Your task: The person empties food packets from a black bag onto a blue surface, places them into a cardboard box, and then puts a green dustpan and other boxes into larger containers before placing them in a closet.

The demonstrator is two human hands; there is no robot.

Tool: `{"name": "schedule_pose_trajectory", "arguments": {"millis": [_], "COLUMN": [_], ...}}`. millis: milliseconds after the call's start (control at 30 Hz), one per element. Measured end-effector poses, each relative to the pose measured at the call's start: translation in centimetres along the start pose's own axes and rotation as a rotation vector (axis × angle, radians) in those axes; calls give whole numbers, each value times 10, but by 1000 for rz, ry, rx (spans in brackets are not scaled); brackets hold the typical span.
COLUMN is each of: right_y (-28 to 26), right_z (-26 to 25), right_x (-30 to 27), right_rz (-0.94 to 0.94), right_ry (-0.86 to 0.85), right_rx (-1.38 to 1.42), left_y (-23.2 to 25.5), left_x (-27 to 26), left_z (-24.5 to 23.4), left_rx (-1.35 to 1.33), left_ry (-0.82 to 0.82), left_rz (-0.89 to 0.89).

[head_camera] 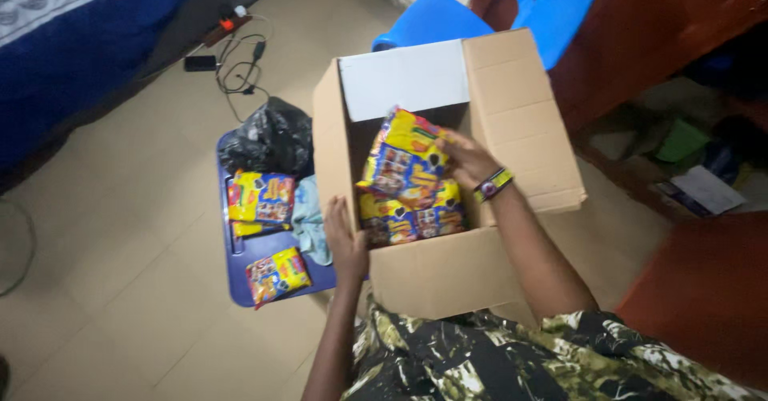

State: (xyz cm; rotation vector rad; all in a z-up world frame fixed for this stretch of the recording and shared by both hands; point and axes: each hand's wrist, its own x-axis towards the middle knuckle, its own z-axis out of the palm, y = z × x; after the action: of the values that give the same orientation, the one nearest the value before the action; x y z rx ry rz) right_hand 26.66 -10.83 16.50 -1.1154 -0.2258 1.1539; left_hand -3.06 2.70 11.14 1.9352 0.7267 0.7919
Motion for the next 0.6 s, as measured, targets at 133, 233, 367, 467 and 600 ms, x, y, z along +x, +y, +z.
{"name": "schedule_pose_trajectory", "arguments": {"millis": [133,233,367,467,600], "right_y": [7,58,83,105,120], "right_z": [-83,-116,-137,-138,-115], "right_x": [29,66,114,113,125], "right_rz": [55,-14,247,459,529], "right_ry": [176,2,54,-8,-144], "right_rx": [-587,-1403,-1605,-1653,-2040], "left_y": [23,29,29,27,27], "left_x": [7,3,8,3,3], "left_z": [-2,-1,2,3,1], "left_rx": [-29,7,26,31,26], "left_ry": [-4,3,27,26,3], "left_rz": [-46,-88,-78,-86,-87]}}
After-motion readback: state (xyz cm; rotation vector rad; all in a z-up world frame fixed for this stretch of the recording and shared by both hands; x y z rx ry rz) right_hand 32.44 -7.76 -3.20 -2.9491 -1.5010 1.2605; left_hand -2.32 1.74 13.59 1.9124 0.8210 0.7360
